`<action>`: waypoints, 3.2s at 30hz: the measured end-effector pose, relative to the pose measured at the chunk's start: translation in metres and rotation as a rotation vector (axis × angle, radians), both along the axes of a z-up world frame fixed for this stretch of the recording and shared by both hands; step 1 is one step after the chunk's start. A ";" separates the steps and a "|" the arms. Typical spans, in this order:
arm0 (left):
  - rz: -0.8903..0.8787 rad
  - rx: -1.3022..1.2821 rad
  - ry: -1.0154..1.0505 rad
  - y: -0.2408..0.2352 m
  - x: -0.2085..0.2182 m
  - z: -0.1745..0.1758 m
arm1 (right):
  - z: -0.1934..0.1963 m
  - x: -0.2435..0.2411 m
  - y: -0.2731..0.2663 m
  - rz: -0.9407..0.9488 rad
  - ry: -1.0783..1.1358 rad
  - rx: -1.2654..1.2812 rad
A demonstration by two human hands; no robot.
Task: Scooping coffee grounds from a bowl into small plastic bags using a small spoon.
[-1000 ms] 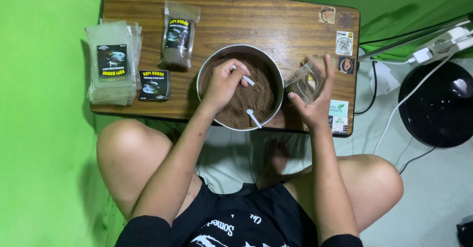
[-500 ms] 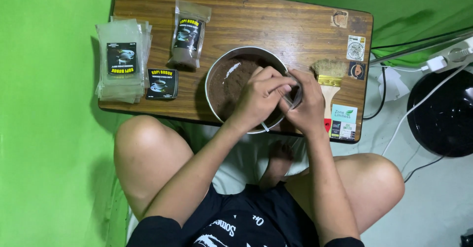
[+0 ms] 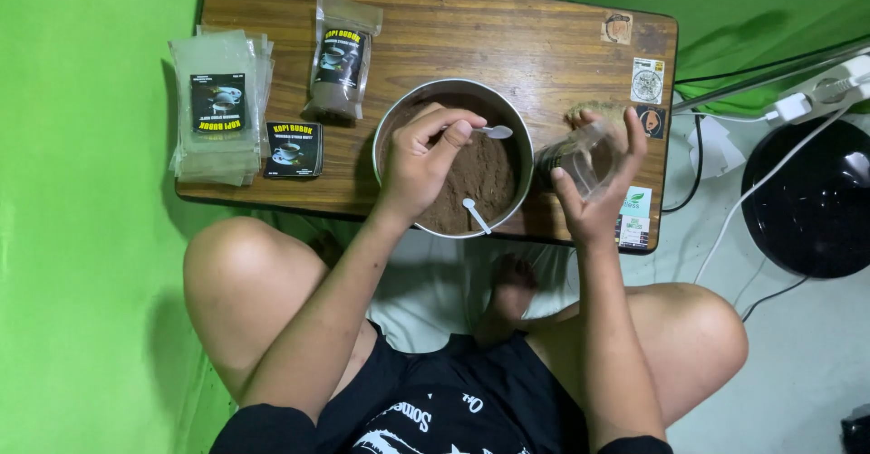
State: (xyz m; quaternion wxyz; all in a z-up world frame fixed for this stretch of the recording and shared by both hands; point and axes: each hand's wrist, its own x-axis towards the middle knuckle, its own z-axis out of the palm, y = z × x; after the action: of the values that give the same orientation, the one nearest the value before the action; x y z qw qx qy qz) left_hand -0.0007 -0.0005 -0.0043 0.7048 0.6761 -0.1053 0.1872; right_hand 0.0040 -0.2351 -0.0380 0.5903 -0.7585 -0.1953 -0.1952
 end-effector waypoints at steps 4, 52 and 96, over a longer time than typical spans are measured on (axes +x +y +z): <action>-0.051 0.044 0.035 0.002 -0.005 -0.014 | -0.031 0.006 -0.010 0.085 0.162 0.055; -0.037 0.724 0.071 0.027 -0.004 -0.056 | 0.003 0.012 -0.005 -0.036 0.024 -0.048; -0.026 0.910 0.009 0.041 -0.036 -0.047 | -0.039 0.006 -0.008 0.080 0.082 0.102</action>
State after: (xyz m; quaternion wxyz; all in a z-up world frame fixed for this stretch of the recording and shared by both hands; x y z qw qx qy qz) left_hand -0.0368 0.0409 -0.0509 0.3388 0.9165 -0.1822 0.1099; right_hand 0.0097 -0.2432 -0.0768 0.6430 -0.7264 -0.1909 -0.1497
